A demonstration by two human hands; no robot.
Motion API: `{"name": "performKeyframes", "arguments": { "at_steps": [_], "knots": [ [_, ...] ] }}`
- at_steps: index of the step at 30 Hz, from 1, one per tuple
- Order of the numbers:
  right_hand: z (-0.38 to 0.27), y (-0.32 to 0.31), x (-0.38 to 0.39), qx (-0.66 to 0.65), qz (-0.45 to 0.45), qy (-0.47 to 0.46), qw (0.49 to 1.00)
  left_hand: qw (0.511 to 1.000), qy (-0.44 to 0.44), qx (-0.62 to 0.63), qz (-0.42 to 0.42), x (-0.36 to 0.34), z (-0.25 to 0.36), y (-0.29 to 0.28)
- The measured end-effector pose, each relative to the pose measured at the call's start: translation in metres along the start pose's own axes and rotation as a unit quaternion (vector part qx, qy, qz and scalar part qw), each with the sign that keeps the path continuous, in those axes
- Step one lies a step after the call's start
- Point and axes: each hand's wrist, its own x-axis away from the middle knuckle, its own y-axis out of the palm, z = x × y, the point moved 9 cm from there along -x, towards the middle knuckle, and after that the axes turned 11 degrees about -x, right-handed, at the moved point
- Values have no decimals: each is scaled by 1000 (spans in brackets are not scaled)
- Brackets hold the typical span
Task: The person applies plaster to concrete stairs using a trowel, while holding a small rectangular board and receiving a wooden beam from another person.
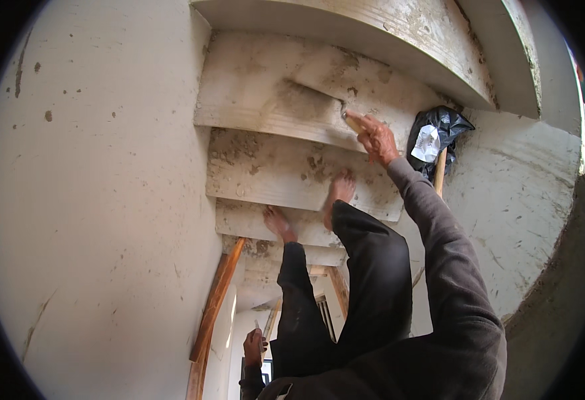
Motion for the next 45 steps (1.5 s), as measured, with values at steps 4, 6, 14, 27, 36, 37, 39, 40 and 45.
{"name": "performKeyframes", "arguments": {
  "at_steps": [4,6,14,27,36,37,39,40,45],
  "knots": [
    [-22,-1,-11,12,63,-31,997,1000,25,6,5,-3,4,1],
    [-30,-14,-33,63,88,-7,994,999,30,1,12,-4,5,1],
    [-18,-12,-84,129,103,8,986,1000,-7,12,17,-1,-15,4],
    [-29,7,-82,91,85,-1,992,999,1,51,8,-4,-34,14],
    [-96,62,-94,18,44,-80,996,997,-10,72,12,-7,-40,13],
    [-106,60,-104,28,52,-69,996,997,-5,76,12,-8,-40,14],
    [-120,62,-121,46,72,-54,995,996,-15,82,7,-7,-42,15],
    [-125,63,-128,55,83,-50,994,996,-19,86,5,-5,-42,16],
    [-146,74,-151,67,119,-38,990,995,-38,95,6,-2,-52,17]
  ]
}}
